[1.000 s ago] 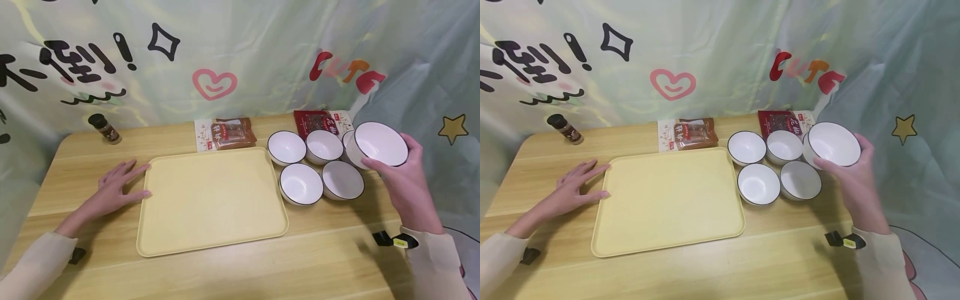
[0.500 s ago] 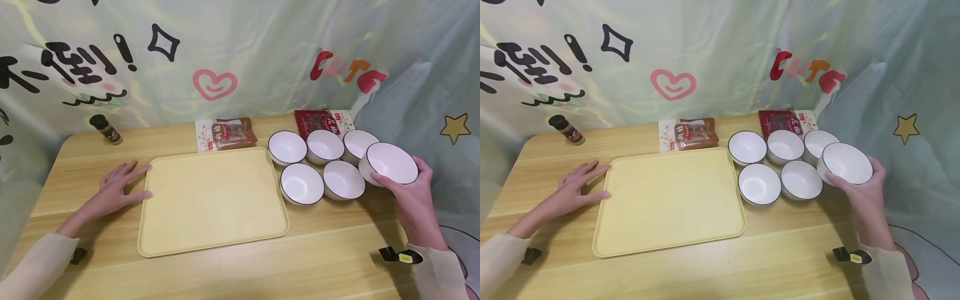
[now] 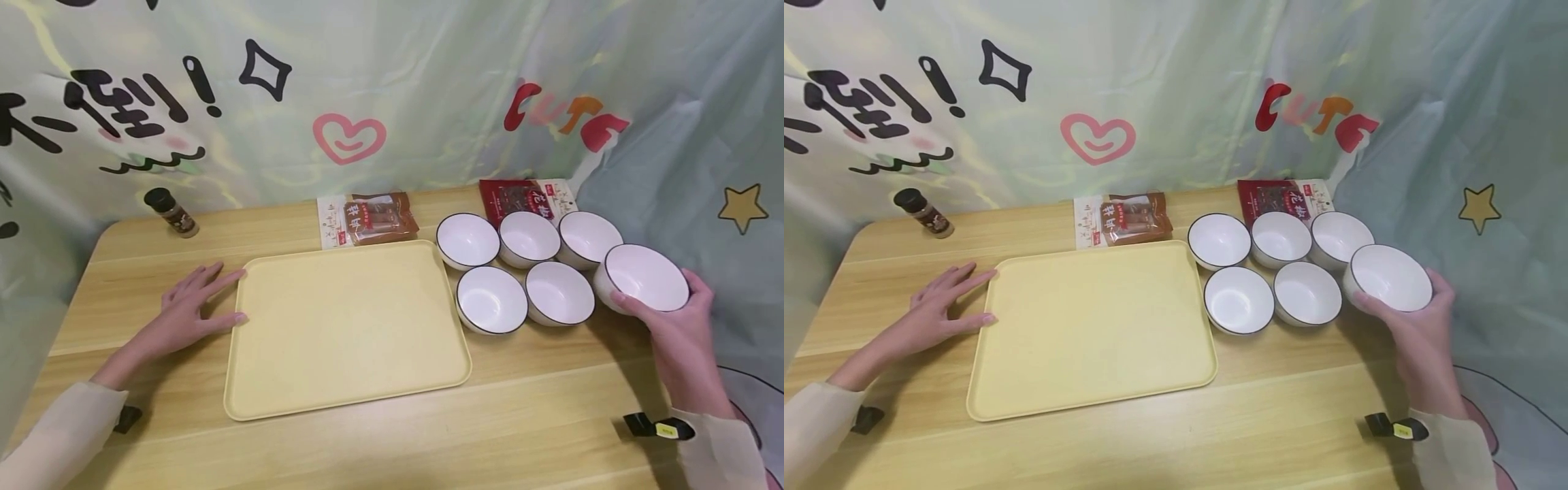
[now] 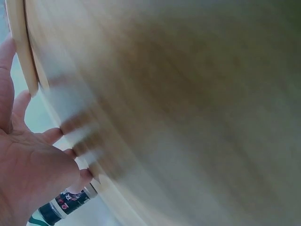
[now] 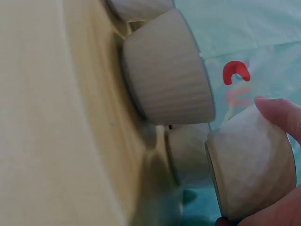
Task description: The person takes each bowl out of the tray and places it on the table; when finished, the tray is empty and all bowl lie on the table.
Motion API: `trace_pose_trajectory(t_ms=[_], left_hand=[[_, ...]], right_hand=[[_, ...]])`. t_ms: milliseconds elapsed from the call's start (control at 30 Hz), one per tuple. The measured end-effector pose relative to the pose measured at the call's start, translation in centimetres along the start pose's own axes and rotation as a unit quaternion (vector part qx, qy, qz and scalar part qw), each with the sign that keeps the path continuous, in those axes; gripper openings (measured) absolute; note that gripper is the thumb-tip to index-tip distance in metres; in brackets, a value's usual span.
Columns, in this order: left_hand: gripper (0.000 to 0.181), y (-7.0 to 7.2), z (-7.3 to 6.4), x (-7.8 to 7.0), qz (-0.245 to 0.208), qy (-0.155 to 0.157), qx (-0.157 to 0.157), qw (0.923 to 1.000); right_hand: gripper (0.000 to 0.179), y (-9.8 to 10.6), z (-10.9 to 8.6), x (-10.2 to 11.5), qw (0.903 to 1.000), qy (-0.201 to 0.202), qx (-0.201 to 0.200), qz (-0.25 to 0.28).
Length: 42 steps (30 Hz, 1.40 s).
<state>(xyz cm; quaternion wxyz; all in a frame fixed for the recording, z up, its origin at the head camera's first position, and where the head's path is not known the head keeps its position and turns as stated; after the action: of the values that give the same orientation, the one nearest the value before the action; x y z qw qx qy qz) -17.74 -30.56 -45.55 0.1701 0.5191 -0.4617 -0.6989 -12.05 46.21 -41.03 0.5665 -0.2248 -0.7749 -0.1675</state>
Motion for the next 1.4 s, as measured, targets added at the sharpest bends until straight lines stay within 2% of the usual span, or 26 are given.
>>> trace_pose_trajectory(t_ms=[233,400,1033,1400], left_hand=[[0.091,-0.1,0.1,0.0,0.003,-0.004,-0.001,1.0000],[0.091,0.0,0.1,0.0,0.004,-0.004,-0.001,1.0000],[0.091,0.1,-0.1,0.6,0.007,0.001,0.003,1.0000],[0.092,0.2,-0.5,0.6,0.004,0.009,0.003,0.9999]], right_hand=[[0.104,0.6,0.1,-1.9,0.9978,-0.026,-0.007,-0.060],[0.103,0.7,0.1,-2.2,0.9968,-0.022,-0.001,-0.076],[0.098,0.6,0.8,-3.8,0.9991,0.005,0.031,-0.030],[0.104,0.2,0.9,-4.1,0.9964,0.004,0.058,-0.062]])
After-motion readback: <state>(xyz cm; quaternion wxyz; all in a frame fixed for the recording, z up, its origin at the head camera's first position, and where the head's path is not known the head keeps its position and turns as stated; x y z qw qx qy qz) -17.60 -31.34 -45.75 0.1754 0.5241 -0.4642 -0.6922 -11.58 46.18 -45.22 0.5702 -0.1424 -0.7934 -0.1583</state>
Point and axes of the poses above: each hand's wrist, its own z-axis towards the middle knuckle, its own y-axis out of the back of the hand, x = y × z, the point moved 9 cm from there along z, towards the middle knuckle, and after that the axes turned 9 degrees about -y, right-handed, at the moved point
